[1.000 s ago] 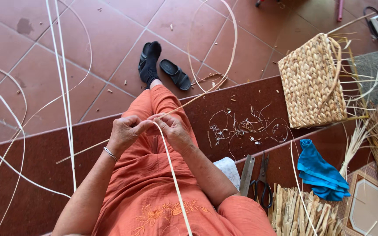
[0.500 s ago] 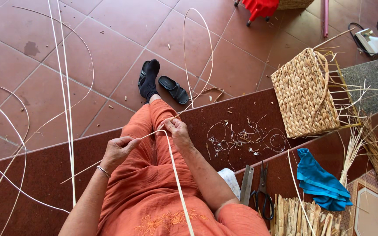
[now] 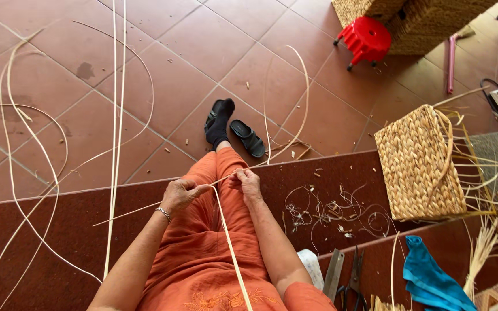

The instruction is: The person sits on the floor and uses a large knife to shave thin strips from bamboo rods. They repeatedly draw the knife along the rods to produce long, flexible strips, occasionally switching between rods and adjusting their grip.

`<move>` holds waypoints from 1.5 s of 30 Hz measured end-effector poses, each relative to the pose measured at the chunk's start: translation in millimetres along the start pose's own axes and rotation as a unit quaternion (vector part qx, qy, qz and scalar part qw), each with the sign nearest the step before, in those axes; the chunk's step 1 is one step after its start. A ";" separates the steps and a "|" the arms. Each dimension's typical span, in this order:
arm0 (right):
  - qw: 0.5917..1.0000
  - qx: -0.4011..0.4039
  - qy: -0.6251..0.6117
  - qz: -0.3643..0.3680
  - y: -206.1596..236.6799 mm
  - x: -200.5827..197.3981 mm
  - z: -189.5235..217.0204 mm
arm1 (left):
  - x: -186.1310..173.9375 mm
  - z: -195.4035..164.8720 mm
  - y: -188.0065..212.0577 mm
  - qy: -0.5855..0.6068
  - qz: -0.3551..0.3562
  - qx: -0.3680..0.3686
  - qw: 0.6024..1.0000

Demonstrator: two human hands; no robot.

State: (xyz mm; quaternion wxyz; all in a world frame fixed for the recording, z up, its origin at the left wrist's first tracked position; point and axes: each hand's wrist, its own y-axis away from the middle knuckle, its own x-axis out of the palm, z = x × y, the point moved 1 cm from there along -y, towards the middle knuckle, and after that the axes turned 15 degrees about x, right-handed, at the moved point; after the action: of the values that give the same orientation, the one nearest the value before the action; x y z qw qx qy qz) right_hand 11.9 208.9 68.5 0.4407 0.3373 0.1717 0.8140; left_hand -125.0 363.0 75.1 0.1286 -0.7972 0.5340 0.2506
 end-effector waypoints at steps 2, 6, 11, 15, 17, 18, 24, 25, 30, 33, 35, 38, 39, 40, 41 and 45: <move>0.996 0.005 -0.057 0.074 3.8 3.7 4.8 | -4.8 2.1 -3.8 0.012 -0.012 0.003 1.000; 0.983 0.030 -0.008 0.179 18.6 15.1 -1.3 | -10.2 1.1 -12.1 -0.023 -0.021 0.022 0.999; 0.986 0.029 0.068 0.146 14.5 25.2 -28.5 | -5.7 -1.5 -13.6 -0.011 0.011 -0.053 0.998; 0.990 0.010 0.048 0.134 -0.1 19.4 -33.1 | -8.8 8.4 -11.1 -0.053 0.035 -0.052 0.997; 0.992 0.009 0.039 0.117 -8.0 17.6 -28.0 | -13.9 16.7 -10.8 -0.006 0.026 -0.044 0.999; 0.994 0.011 0.028 0.109 -11.5 17.4 -24.4 | -15.9 20.1 -11.1 0.057 0.007 -0.034 0.998; 0.993 0.009 0.111 0.040 -19.3 27.3 -11.0 | -16.0 25.6 -11.7 -0.012 -0.014 -0.054 0.998; 0.991 0.003 0.127 0.036 -19.1 29.5 -10.1 | -15.2 24.2 -11.9 -0.043 -0.019 -0.059 0.997; 0.996 0.063 0.070 -0.009 -14.0 41.3 -8.2 | -11.2 18.5 -16.9 -0.070 -0.007 -0.078 0.994; 0.996 0.061 0.061 -0.026 -12.9 46.3 -6.0 | -11.5 18.6 -21.2 -0.098 -0.018 -0.069 0.993; 0.996 0.054 0.066 -0.039 -12.1 49.7 -4.7 | -13.6 19.0 -21.6 -0.103 -0.021 -0.060 0.993; 0.993 0.043 0.093 -0.058 -9.0 56.8 -1.7 | -19.7 19.3 -19.2 -0.075 -0.017 -0.072 0.994; 0.991 0.043 0.105 -0.068 -7.2 59.5 -0.9 | -22.2 19.0 -17.6 -0.071 -0.014 -0.083 0.994; 0.989 0.043 0.117 -0.078 -4.9 61.8 0.1 | -24.6 18.3 -16.5 -0.066 -0.011 -0.093 0.993; 0.993 0.053 0.089 -0.062 -2.7 64.1 0.7 | -26.9 17.2 -15.5 -0.067 -0.020 -0.087 0.994; 0.994 0.103 -0.031 0.012 5.6 66.5 -1.4 | -31.4 14.4 -14.0 -0.033 -0.025 -0.086 0.995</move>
State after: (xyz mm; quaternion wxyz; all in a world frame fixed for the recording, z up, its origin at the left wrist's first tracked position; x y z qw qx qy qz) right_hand -18.0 261.3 97.2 0.3988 0.4080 0.2368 0.7864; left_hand -125.4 400.0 78.9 0.0838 -0.8096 0.4860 0.3183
